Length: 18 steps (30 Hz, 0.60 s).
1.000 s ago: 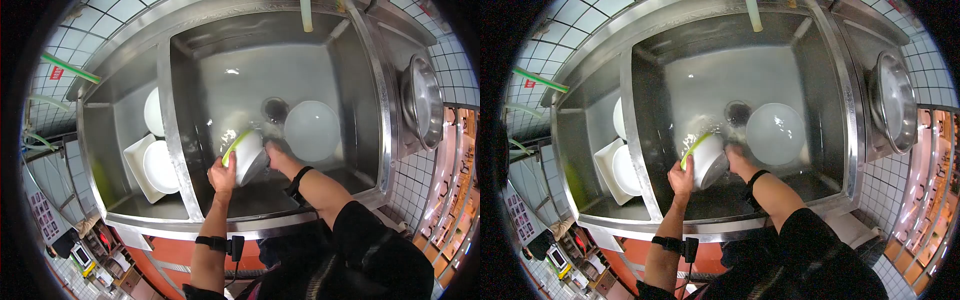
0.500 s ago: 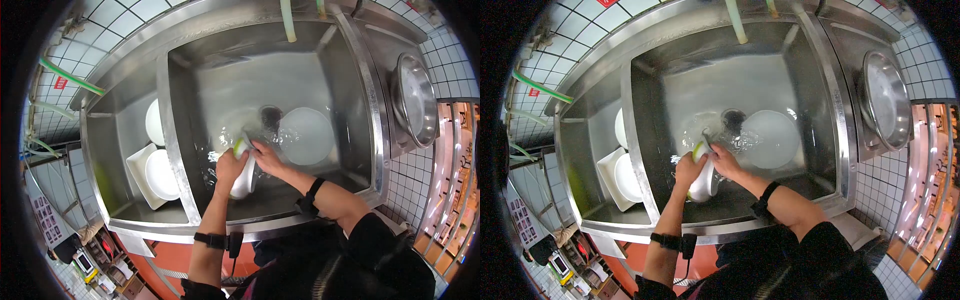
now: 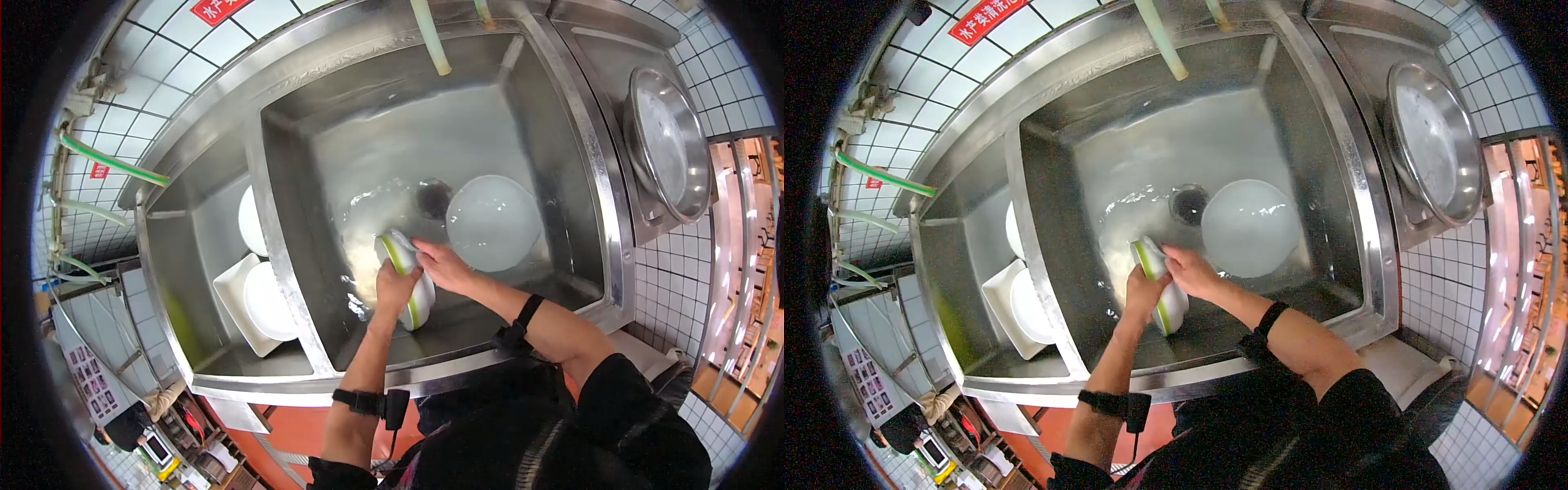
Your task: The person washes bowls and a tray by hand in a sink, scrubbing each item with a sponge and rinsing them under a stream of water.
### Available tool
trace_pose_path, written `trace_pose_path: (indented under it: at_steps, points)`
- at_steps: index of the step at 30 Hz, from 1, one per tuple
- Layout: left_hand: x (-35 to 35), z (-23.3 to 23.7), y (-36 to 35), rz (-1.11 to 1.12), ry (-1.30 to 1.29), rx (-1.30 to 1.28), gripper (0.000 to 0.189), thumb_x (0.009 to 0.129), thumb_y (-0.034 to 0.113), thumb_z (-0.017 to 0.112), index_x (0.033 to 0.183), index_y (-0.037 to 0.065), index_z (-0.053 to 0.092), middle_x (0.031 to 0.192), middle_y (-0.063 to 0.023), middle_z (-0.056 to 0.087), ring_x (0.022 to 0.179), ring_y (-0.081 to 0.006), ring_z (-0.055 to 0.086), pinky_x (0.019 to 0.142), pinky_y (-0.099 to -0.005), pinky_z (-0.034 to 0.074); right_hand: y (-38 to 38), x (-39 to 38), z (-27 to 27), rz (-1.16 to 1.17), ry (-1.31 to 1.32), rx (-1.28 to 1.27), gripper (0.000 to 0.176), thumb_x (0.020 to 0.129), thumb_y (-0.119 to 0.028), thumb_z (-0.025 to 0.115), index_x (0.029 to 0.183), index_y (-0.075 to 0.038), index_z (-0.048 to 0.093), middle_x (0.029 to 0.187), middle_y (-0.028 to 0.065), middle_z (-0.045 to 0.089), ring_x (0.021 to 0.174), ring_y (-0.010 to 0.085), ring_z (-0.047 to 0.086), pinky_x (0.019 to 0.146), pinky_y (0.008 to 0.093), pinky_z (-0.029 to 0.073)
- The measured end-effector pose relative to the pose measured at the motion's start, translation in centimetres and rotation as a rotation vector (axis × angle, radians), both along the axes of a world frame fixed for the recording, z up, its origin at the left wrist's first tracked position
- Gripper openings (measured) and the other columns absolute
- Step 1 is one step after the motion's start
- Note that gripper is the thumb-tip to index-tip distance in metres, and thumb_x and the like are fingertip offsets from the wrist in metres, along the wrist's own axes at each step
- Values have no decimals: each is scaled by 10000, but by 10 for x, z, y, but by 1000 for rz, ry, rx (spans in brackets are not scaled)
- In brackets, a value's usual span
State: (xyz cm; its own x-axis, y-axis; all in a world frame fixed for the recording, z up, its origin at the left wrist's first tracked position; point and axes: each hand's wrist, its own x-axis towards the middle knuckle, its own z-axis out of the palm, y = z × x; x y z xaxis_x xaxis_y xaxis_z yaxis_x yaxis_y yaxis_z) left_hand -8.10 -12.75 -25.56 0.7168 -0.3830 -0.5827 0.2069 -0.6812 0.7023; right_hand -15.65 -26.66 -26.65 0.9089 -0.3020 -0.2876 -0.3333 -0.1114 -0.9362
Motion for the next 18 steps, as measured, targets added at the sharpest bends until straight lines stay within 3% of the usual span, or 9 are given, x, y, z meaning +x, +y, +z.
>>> trace_pose_path:
  at_steps: [2, 5, 6, 9, 10, 11, 13, 14, 18]
  points:
    - [-5, 31, 1, 1, 55, -27, 385, 800, 96, 767, 1130, -32, 616, 1011, -129, 711, 876, -191, 678, 775, -339, 542, -1, -1, 7, 83, -135, -99, 356, 990, -115, 476, 1317, -10, 567, 1380, 190, 558, 1284, 386, 507, 1094, 447, 403]
    - [-11, 31, 34, -86, 91, -187, 373, 800, 94, 766, 1121, -26, 621, 1004, -103, 707, 872, -147, 652, 780, -307, 527, 7, -4, 34, 242, -226, -280, 374, 984, -89, 509, 1352, -61, 569, 1472, 137, 493, 1387, 373, 394, 1161, 435, 328]
    - [-13, 40, 41, -61, 97, -195, 411, 766, 151, 767, 1123, -14, 645, 996, -101, 718, 896, -184, 673, 827, -345, 529, 9, -2, 37, 292, -287, -314, 388, 970, -100, 520, 1354, -97, 575, 1493, 104, 467, 1400, 397, 348, 1152, 493, 315]
    - [-5, 38, 63, -100, 137, -119, 426, 761, 183, 784, 1113, -14, 648, 994, -99, 726, 901, -164, 672, 825, -332, 530, 19, 4, 47, 395, -335, -556, 422, 947, -126, 546, 1368, -118, 564, 1499, 94, 446, 1391, 388, 341, 1138, 532, 303]
    - [-2, 40, 65, -179, 103, 1, 506, 747, 228, 807, 1149, -16, 619, 978, -161, 733, 880, -254, 714, 794, -371, 548, 22, 6, 41, 382, -352, -566, 447, 930, -154, 567, 1377, -137, 555, 1508, 80, 427, 1397, 370, 325, 1133, 549, 283]
    - [-1, 39, 64, -171, 106, 3, 506, 747, 228, 807, 1149, -16, 619, 978, -161, 733, 880, -254, 714, 794, -371, 548, 25, 8, 40, 390, -353, -562, 447, 930, -154, 567, 1377, -137, 555, 1508, 80, 427, 1397, 370, 325, 1133, 549, 283]
    - [-5, 36, 54, -234, -303, -4, 569, 740, 257, 814, 1183, -17, 584, 954, -239, 713, 881, -395, 706, 752, -438, 556, 27, 12, 45, 383, -301, -615, 437, 938, -166, 568, 1374, -138, 556, 1501, 74, 436, 1397, 367, 328, 1139, 534, 277]
    - [-9, 31, 49, -171, -343, -48, 610, 736, 264, 814, 1210, -18, 553, 938, -282, 686, 903, -470, 657, 725, -492, 544, 26, 13, 47, 400, -281, -641, 431, 950, -185, 561, 1379, -144, 552, 1509, 62, 428, 1401, 362, 325, 1143, 522, 276]
    - [-15, 38, 29, -96, -335, -15, 439, 744, 218, 800, 1105, 24, 644, 904, -264, 692, 884, -447, 674, 736, -460, 539, 25, 16, 42, 352, -283, -640, 388, 956, -194, 553, 1340, -147, 583, 1465, 57, 473, 1393, 338, 342, 1126, 511, 292]
